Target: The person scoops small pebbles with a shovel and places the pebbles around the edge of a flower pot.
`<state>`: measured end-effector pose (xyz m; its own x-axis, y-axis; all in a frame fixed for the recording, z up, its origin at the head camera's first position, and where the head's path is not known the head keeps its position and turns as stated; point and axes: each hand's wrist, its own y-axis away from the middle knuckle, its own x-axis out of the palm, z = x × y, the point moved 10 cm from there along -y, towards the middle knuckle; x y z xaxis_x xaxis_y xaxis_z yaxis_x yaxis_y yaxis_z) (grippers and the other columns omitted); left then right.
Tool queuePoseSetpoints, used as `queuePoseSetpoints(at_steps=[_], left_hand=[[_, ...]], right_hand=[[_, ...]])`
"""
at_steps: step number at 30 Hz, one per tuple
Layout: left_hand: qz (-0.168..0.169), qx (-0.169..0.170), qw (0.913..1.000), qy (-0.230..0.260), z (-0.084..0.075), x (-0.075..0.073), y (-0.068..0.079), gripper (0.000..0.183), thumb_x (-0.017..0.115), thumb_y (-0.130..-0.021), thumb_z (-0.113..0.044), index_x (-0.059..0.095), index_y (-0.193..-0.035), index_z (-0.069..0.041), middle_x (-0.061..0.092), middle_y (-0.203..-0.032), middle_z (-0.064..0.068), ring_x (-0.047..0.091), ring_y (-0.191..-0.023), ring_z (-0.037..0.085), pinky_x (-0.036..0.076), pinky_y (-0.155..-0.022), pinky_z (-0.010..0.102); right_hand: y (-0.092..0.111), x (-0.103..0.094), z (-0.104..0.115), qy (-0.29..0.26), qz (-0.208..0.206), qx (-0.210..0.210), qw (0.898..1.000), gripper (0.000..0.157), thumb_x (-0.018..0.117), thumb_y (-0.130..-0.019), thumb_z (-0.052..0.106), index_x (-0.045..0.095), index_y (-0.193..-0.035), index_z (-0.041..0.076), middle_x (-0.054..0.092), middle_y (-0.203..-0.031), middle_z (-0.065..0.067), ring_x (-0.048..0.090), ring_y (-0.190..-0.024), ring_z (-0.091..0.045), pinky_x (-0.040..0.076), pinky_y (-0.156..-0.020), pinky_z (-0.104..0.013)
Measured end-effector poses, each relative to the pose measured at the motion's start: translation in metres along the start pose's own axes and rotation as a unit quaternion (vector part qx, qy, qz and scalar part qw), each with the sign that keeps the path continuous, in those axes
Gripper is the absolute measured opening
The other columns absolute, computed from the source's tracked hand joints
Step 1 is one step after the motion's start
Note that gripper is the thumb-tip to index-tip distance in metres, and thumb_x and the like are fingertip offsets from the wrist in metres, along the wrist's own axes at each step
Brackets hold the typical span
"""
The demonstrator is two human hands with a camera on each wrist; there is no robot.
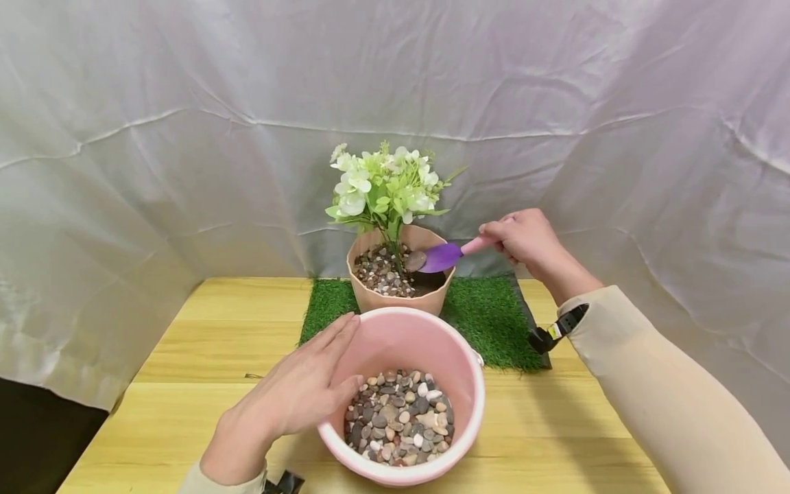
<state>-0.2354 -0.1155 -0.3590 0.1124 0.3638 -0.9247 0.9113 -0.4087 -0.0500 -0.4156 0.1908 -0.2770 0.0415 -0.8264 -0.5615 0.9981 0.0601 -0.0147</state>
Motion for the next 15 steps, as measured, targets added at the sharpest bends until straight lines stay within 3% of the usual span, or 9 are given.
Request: queuePoseSetpoints(at_steps=[3, 7, 11, 15], left_hand=[[-0.002, 0.002, 1.0, -0.004, -0.001, -0.001, 0.0, 0.084, 0.059, -0.103, -0.046, 0.02, -0.169, -0.011, 0.013, -0.178, 0.004, 0.022, -0.162, 0.028, 0.026, -0.131, 0.052], [-0.005, 0.003, 1.0, -0.007, -0.002, -0.002, 0.0, 0.084, 0.06, -0.103, -0.045, 0.021, -0.169, -0.011, 0.014, -0.177, 0.004, 0.022, -0.162, 0.027, 0.026, -0.131, 0.052], [-0.002, 0.001, 1.0, -0.007, -0.002, -0.002, 0.0, 0.084, 0.06, -0.102, -0.045, 0.022, -0.169, -0.011, 0.015, -0.178, 0.004, 0.022, -0.162, 0.027, 0.026, -0.131, 0.051], [0.002, -0.002, 1.0, -0.009, -0.003, -0.001, 0.0, 0.085, 0.06, -0.102, -0.046, 0.021, -0.169, -0.012, 0.014, -0.178, 0.004, 0.022, -0.162, 0.027, 0.026, -0.131, 0.051]], right_hand=[[0.002, 0.004, 0.017, 0.086, -0.011, -0.027, 0.996, 0.031, 0.066, -0.098, 0.034, 0.086, -0.085, 0.015, 0.073, -0.065, 0.006, 0.04, -0.049, -0.015, 0.037, -0.048, -0.031], [0.007, 0.009, 0.036, 0.179, -0.029, -0.056, 0.982, 0.033, 0.063, -0.097, 0.038, 0.085, -0.082, 0.018, 0.081, -0.084, 0.004, 0.058, -0.07, -0.024, 0.048, -0.068, -0.036], [0.012, 0.012, 0.045, 0.216, -0.038, -0.061, 0.974, 0.032, 0.062, -0.097, 0.038, 0.083, -0.082, 0.019, 0.083, -0.093, 0.002, 0.066, -0.082, -0.028, 0.051, -0.072, -0.038], [0.016, 0.013, 0.047, 0.236, -0.045, -0.066, 0.969, 0.031, 0.06, -0.098, 0.037, 0.084, -0.087, 0.021, 0.082, -0.097, -0.001, 0.064, -0.078, -0.028, 0.05, -0.065, -0.038]])
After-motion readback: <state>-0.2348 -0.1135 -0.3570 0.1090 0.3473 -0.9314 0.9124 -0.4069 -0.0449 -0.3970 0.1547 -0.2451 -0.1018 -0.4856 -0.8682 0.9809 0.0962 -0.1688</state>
